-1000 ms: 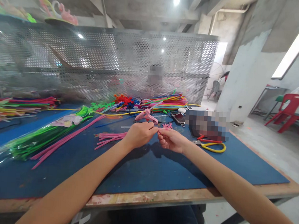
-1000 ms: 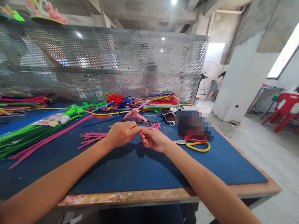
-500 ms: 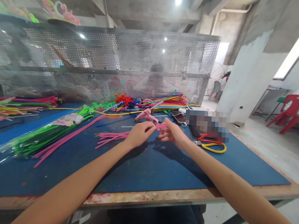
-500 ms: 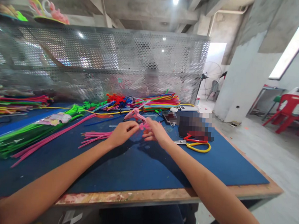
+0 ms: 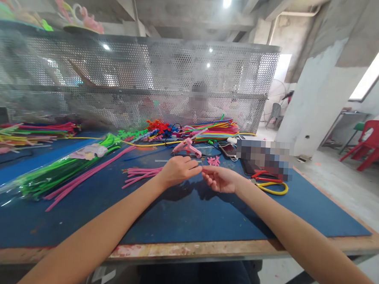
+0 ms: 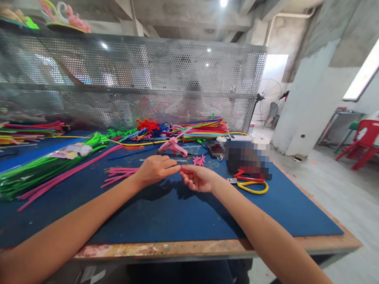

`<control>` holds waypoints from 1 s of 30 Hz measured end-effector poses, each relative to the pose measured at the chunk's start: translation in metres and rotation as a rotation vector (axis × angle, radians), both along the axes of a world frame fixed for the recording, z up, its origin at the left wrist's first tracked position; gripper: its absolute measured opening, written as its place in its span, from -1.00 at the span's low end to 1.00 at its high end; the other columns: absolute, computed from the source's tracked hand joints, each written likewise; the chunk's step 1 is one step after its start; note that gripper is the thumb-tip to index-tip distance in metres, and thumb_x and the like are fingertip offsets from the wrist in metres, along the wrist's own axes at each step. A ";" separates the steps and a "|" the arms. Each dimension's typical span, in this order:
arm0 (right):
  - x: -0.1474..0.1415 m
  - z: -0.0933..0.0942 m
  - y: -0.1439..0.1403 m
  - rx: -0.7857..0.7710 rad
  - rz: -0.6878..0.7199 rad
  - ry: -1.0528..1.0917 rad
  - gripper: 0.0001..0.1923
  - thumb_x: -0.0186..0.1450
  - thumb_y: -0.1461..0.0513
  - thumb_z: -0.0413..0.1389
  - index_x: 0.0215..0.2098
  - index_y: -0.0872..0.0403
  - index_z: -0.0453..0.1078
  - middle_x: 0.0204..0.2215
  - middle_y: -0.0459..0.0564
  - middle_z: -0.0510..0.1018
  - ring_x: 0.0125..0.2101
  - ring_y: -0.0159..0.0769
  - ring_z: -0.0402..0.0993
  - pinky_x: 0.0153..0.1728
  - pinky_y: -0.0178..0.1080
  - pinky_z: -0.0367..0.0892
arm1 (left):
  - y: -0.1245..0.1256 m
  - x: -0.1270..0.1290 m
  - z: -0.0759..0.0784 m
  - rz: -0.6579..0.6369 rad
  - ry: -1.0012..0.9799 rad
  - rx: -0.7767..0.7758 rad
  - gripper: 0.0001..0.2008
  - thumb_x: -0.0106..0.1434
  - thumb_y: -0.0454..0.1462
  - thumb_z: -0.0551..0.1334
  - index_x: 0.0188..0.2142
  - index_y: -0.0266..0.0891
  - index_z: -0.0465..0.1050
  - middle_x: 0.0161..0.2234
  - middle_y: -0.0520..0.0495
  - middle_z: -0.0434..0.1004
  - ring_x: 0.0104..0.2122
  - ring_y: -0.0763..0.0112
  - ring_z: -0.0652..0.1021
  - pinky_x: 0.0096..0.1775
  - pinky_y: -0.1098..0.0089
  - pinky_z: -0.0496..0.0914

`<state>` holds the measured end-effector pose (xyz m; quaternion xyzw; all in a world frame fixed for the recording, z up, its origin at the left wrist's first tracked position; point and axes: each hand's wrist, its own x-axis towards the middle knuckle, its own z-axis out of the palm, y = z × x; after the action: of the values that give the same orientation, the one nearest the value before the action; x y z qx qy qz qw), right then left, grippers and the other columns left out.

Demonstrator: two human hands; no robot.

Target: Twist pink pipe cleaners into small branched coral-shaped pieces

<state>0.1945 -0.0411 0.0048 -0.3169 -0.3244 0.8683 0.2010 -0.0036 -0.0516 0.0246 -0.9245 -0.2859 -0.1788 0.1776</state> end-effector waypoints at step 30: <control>-0.011 -0.006 -0.001 0.997 -0.481 -0.329 -0.77 0.07 0.13 0.09 -0.62 0.11 0.27 -0.76 -0.16 0.31 -0.72 -0.47 0.18 -0.67 -0.37 0.08 | -0.007 0.010 -0.014 0.130 -0.488 -0.201 -0.76 0.24 -0.17 0.08 -0.15 -0.20 0.39 -0.32 -0.04 0.51 -0.38 0.42 0.50 -0.32 0.46 0.30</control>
<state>0.1832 -0.0426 -0.0014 -0.3795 -0.6403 0.4795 0.4649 0.0066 -0.0587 0.0109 -0.8467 -0.3956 -0.3552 0.0219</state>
